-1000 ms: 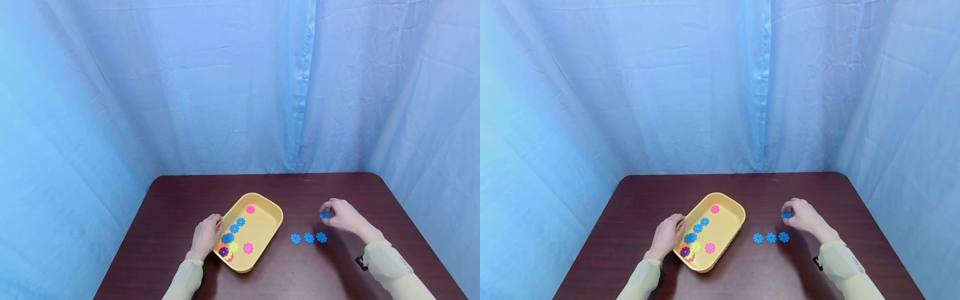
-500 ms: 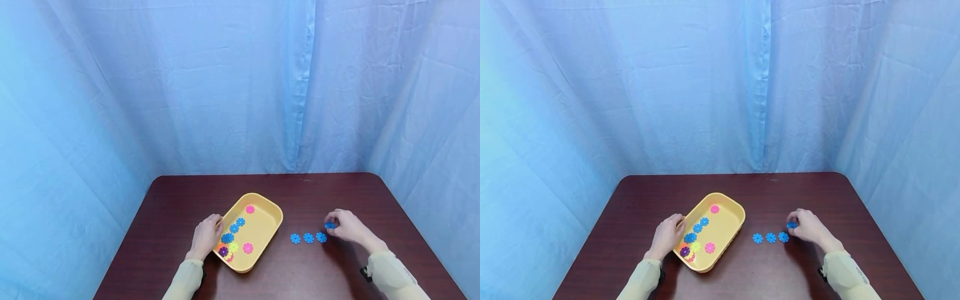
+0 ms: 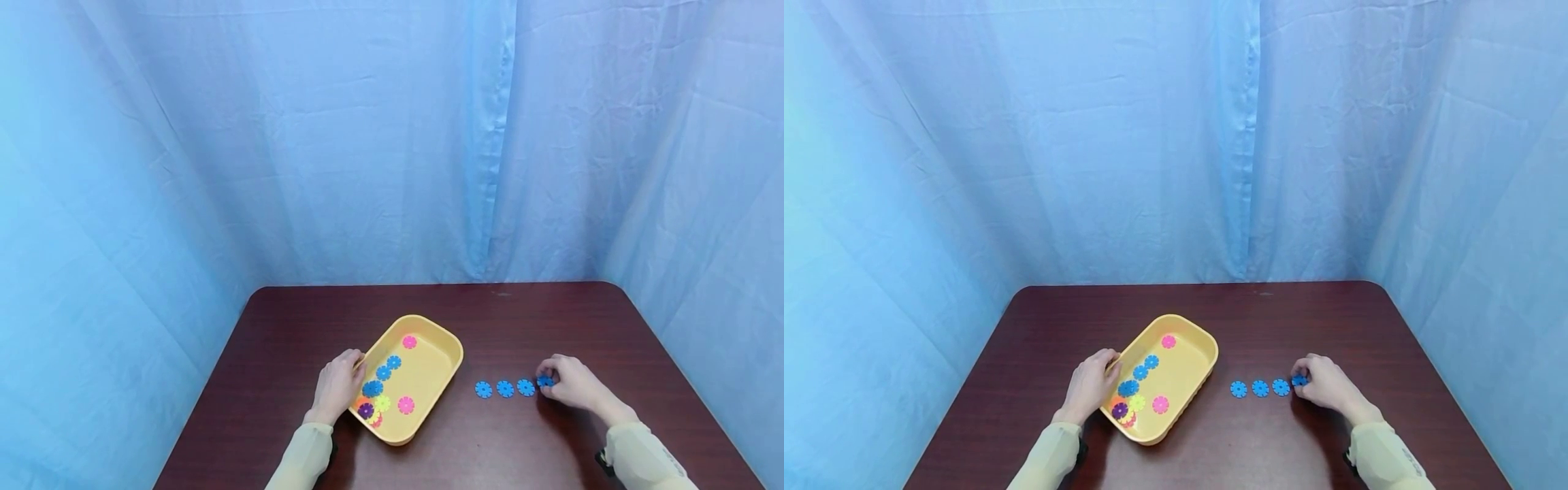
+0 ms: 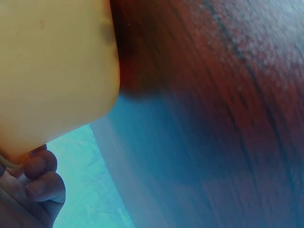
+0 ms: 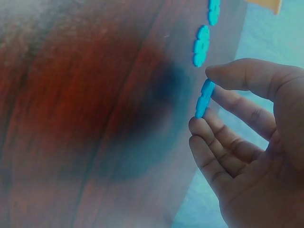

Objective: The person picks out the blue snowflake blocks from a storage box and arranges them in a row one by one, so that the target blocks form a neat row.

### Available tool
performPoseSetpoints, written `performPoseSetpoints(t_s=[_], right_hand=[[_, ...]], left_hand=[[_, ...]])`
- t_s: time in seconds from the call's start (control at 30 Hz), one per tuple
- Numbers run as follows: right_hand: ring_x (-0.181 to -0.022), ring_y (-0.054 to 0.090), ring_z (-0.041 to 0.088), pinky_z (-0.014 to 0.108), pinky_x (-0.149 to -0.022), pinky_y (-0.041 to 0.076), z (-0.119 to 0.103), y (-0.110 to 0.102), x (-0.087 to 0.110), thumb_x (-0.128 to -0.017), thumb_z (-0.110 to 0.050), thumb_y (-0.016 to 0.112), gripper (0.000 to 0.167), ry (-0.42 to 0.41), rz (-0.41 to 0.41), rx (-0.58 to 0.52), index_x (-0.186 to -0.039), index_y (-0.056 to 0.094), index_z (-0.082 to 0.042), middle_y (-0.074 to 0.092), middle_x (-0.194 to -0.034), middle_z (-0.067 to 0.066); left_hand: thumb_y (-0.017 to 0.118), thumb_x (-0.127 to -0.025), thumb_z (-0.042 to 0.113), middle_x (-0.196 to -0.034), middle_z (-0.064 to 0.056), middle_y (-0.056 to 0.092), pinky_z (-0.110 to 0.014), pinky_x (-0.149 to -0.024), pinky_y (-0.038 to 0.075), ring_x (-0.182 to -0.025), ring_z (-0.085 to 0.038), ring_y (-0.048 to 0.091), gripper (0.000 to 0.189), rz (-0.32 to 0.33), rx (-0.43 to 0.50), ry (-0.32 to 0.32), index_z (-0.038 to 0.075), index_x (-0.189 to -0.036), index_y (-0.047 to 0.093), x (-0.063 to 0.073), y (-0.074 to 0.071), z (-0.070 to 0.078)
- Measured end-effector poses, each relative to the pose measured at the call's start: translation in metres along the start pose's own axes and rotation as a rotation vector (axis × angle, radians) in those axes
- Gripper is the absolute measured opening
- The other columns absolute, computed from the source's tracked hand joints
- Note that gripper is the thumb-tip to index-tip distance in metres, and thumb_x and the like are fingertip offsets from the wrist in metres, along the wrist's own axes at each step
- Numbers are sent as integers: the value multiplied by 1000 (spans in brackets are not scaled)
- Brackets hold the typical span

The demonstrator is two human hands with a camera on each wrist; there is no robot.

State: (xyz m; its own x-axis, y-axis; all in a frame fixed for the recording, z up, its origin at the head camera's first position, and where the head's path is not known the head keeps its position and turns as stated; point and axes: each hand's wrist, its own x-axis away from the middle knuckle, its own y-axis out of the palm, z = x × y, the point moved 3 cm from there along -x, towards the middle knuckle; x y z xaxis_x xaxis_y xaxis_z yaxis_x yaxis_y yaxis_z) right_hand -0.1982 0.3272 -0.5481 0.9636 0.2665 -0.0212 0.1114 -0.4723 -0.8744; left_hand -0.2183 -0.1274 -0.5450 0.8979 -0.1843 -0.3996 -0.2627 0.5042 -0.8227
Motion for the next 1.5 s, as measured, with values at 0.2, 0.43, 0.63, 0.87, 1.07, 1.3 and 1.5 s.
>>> performPoseSetpoints(t_s=[0.2,0.43,0.63,0.87,1.07,1.3,1.5], right_hand=[[-73,49,16,32,-63,47,3,3,2,-76,-4,80,18,8,4,-1,-91,71,-8,56,-82,-1],[-74,51,18,35,-66,48,8,7,0,-76,-4,81,19,41,-9,7,-93,72,-6,58,-83,1],[-75,51,19,36,-65,48,9,9,0,-76,-5,81,20,40,-7,16,-94,72,-6,58,-84,0],[-75,50,16,35,-66,48,9,11,1,-75,-5,80,20,40,10,21,-94,72,-6,57,-86,0],[-76,50,17,37,-67,49,8,9,2,-76,-7,82,23,43,12,15,-97,72,-5,58,-89,1],[-78,52,18,38,-68,48,1,-1,0,-75,-7,82,24,14,35,19,-96,71,-8,59,-90,2],[-84,58,24,46,-73,53,-10,-13,-8,-76,-7,82,28,-6,56,31,-102,71,-5,63,-97,6]], left_hand=[[72,-93,18,-88,3,67,-32,-62,52,-68,-12,63,4,-13,3,-16,15,-93,70,1,1,0],[72,-93,18,-86,4,66,-31,-61,51,-67,-11,61,4,-15,-1,-24,15,-93,70,0,0,0],[72,-93,18,-86,4,66,-31,-61,51,-67,-10,61,5,-18,3,-29,14,-94,70,0,-1,0],[73,-92,17,-87,4,67,-31,-61,51,-69,-11,62,4,-11,5,-20,14,-94,70,1,0,-1],[72,-92,16,-85,5,66,-30,-59,49,-67,-9,60,4,-10,10,-16,14,-92,69,1,2,-1],[73,-92,17,-86,5,66,-30,-60,50,-67,-9,60,5,-12,8,-25,14,-93,69,1,0,0],[73,-92,17,-86,5,66,-31,-61,50,-68,-10,61,6,-9,9,-26,14,-94,70,0,0,-1]])
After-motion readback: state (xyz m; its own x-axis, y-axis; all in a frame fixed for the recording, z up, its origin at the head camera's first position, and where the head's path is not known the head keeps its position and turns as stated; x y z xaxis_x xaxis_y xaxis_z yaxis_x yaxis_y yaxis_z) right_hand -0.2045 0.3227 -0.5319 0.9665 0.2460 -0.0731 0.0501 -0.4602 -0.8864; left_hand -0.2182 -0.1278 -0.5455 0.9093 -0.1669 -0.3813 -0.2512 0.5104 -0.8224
